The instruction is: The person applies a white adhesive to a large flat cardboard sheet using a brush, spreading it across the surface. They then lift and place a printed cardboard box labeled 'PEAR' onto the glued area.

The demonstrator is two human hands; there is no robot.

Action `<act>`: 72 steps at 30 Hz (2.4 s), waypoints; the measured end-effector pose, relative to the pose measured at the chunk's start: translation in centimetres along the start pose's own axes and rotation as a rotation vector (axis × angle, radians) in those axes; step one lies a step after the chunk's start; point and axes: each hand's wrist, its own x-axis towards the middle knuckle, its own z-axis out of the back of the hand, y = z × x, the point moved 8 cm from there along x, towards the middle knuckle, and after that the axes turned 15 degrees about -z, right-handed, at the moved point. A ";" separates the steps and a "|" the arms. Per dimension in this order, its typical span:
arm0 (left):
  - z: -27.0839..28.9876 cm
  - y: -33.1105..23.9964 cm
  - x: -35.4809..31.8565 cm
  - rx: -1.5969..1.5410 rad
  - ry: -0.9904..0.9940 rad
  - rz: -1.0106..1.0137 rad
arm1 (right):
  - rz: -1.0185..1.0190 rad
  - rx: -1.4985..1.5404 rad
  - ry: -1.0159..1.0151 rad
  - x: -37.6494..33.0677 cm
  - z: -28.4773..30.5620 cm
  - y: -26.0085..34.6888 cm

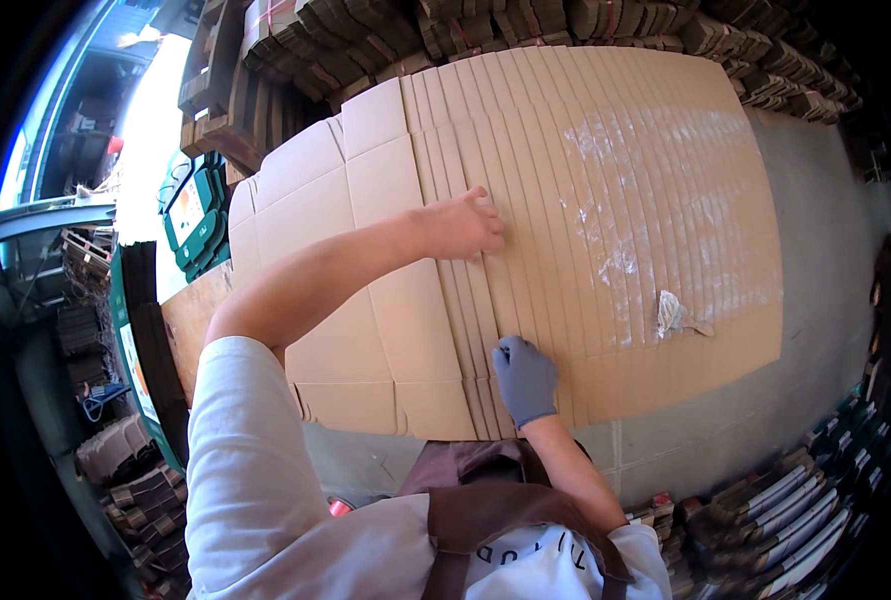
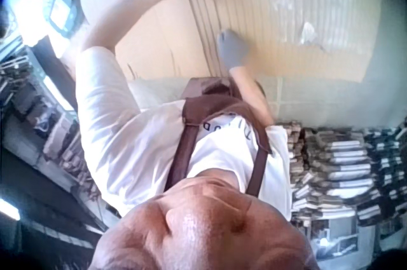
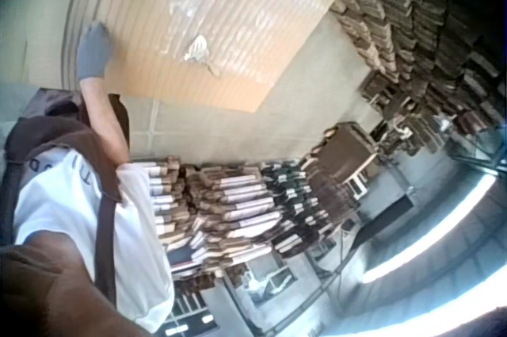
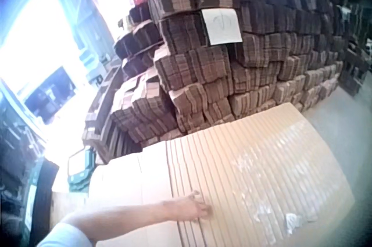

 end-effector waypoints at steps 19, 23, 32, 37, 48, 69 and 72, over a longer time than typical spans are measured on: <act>-0.3 0.9 1.3 -0.094 0.105 -0.051 | -0.036 0.011 0.000 0.9 -0.3 0.0; -0.5 0.9 1.5 -0.090 0.097 -0.048 | -0.029 -0.022 -0.017 0.8 -0.4 0.0; -0.2 0.8 1.8 -0.105 0.105 -0.016 | -0.036 -0.009 -0.020 1.0 -0.5 -0.3; 0.0 0.7 1.8 -0.083 0.081 -0.017 | -0.045 0.036 -0.038 0.9 -0.4 -0.3; -0.5 0.1 -3.3 -0.027 -0.274 0.593 | -0.010 -0.056 -0.022 1.4 -0.5 0.2; -1.5 -0.7 -4.2 -0.042 -0.351 0.609 | 0.169 -0.098 -0.043 -0.1 -1.1 2.0; -1.1 -0.9 -3.3 0.038 -0.144 0.347 | 0.166 -0.089 -0.076 -0.1 -1.2 1.9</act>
